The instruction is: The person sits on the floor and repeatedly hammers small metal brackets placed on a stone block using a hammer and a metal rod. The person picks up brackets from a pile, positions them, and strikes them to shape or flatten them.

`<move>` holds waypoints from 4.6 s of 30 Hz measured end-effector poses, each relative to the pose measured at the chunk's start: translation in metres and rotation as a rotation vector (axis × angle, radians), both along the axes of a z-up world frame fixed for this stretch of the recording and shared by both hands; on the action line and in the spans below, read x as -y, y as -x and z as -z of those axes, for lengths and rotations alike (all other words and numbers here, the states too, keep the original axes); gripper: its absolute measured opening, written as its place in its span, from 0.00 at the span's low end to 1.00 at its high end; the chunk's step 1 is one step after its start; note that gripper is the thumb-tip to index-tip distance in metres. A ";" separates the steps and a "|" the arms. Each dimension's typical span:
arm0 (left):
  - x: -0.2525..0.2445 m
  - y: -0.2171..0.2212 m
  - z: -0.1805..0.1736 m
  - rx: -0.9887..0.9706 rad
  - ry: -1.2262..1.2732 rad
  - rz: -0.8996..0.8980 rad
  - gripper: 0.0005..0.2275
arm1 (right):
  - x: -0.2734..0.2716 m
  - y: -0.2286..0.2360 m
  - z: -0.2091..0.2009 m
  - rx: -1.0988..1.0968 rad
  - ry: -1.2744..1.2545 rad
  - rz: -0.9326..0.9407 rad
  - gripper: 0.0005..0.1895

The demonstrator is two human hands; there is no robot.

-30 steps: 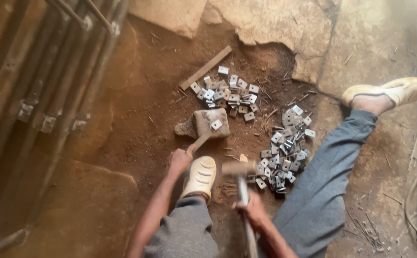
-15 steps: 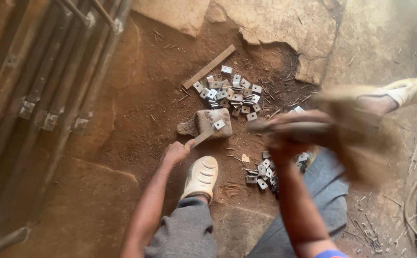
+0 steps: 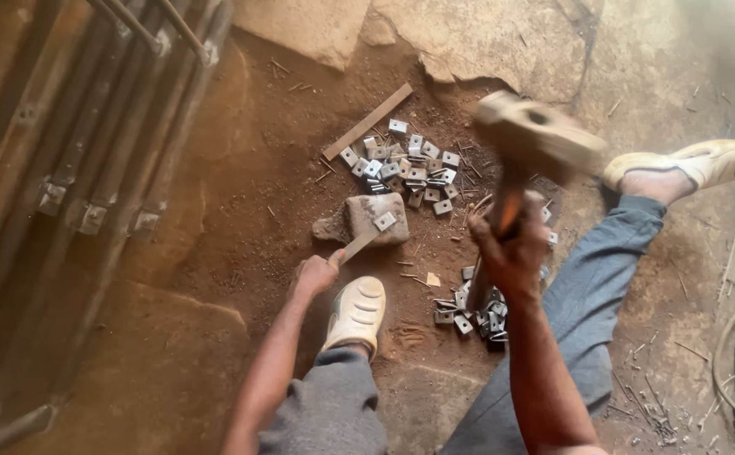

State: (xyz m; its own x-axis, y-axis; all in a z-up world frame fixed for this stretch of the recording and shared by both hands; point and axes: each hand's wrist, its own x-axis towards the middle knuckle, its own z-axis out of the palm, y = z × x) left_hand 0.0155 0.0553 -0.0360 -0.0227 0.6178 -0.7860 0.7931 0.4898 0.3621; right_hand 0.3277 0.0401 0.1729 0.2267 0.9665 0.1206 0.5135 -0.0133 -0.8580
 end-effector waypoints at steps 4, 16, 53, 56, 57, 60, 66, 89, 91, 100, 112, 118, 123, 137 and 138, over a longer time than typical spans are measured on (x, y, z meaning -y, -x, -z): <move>0.002 0.000 -0.010 0.003 0.021 -0.024 0.36 | -0.004 0.020 0.045 -0.075 -0.362 0.042 0.21; -0.007 0.000 -0.017 0.008 -0.031 -0.037 0.36 | -0.011 0.045 0.013 0.113 0.458 -0.033 0.16; 0.002 -0.005 -0.010 -0.013 0.011 -0.024 0.36 | 0.000 0.020 0.046 0.121 0.225 -0.078 0.24; 0.003 -0.005 -0.012 -0.019 -0.007 0.003 0.36 | 0.011 0.021 0.054 0.147 -0.118 -0.028 0.22; 0.005 -0.005 -0.013 -0.017 0.011 -0.012 0.36 | 0.015 0.027 0.066 0.091 -0.097 -0.002 0.20; 0.003 -0.006 -0.016 -0.024 0.032 -0.018 0.36 | 0.026 0.044 0.102 0.083 0.074 -0.021 0.20; -0.001 -0.007 -0.022 -0.014 -0.002 -0.029 0.36 | 0.007 0.034 0.102 0.328 0.628 -0.064 0.35; 0.007 -0.010 0.001 -0.034 0.008 0.019 0.37 | 0.013 0.010 0.081 0.208 0.024 -0.059 0.26; 0.006 -0.010 -0.010 -0.022 0.011 -0.016 0.36 | 0.015 0.019 0.095 0.149 -0.009 0.009 0.23; -0.004 -0.009 -0.046 -0.004 -0.016 -0.072 0.35 | -0.019 0.042 0.095 0.226 0.650 -0.084 0.38; 0.002 -0.010 -0.018 -0.022 -0.003 -0.042 0.36 | 0.041 0.034 0.165 0.511 0.290 -0.148 0.23; 0.018 -0.008 -0.012 -0.014 -0.048 -0.018 0.35 | 0.124 0.012 0.188 0.307 0.233 -0.076 0.34; 0.020 -0.011 -0.020 0.083 -0.221 0.065 0.23 | 0.243 0.007 0.177 -0.412 1.072 0.089 0.29; 0.013 -0.041 -0.013 -0.238 -0.380 0.247 0.07 | 0.231 0.013 0.169 0.359 0.862 -0.136 0.37; 0.013 -0.039 -0.014 -0.235 -0.407 0.247 0.08 | 0.227 0.011 0.176 0.361 0.867 -0.147 0.37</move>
State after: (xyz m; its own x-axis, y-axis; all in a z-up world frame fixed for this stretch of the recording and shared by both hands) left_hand 0.0548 0.0419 -0.0221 0.0157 0.8812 -0.4726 0.9497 0.1347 0.2826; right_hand 0.3169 -0.1868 -0.0035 0.1852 0.7678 -0.6133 0.7926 -0.4857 -0.3687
